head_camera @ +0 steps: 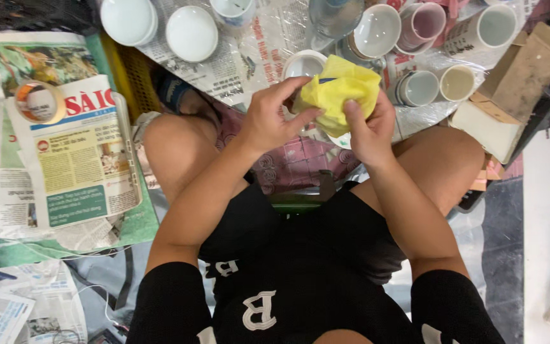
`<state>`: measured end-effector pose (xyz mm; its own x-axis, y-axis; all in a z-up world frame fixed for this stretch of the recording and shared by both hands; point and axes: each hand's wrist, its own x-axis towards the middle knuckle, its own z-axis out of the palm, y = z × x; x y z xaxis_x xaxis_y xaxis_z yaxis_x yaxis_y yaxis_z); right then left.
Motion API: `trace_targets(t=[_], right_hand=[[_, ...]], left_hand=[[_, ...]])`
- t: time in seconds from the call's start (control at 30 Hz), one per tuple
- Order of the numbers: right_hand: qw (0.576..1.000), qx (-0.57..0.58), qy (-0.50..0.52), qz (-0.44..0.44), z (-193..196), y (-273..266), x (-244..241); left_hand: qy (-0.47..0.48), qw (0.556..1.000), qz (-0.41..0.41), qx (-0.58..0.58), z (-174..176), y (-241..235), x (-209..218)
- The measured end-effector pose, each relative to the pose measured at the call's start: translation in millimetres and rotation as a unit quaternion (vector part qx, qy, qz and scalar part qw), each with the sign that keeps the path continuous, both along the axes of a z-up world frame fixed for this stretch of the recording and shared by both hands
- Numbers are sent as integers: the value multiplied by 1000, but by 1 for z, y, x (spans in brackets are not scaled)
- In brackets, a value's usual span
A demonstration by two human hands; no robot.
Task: The person wipes multiple small ceramic items, including cups, bowls, and saucers, using a yellow cloth. They handle each item one at a time, wiping the exterior and interior surfaces, then place them back on the table.
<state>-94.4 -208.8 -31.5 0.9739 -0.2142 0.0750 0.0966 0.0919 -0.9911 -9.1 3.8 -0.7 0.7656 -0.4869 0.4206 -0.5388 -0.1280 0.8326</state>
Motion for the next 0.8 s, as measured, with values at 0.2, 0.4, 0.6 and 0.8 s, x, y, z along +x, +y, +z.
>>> trace_targets(t=[0.2, 0.4, 0.6, 0.8], right_hand=[[995, 94, -2, 17, 2, 3, -1], [996, -62, 49, 40, -26, 1, -12], [992, -48, -99, 64, 19, 2, -3], [994, 32, -99, 27, 13, -9, 1]], left_hand=[[283, 947, -101, -113, -21, 1, 0], [359, 876, -129, -293, -34, 2, 11], [374, 896, -108, -215, -35, -2, 13], [295, 933, -138, -153, -36, 2, 11]])
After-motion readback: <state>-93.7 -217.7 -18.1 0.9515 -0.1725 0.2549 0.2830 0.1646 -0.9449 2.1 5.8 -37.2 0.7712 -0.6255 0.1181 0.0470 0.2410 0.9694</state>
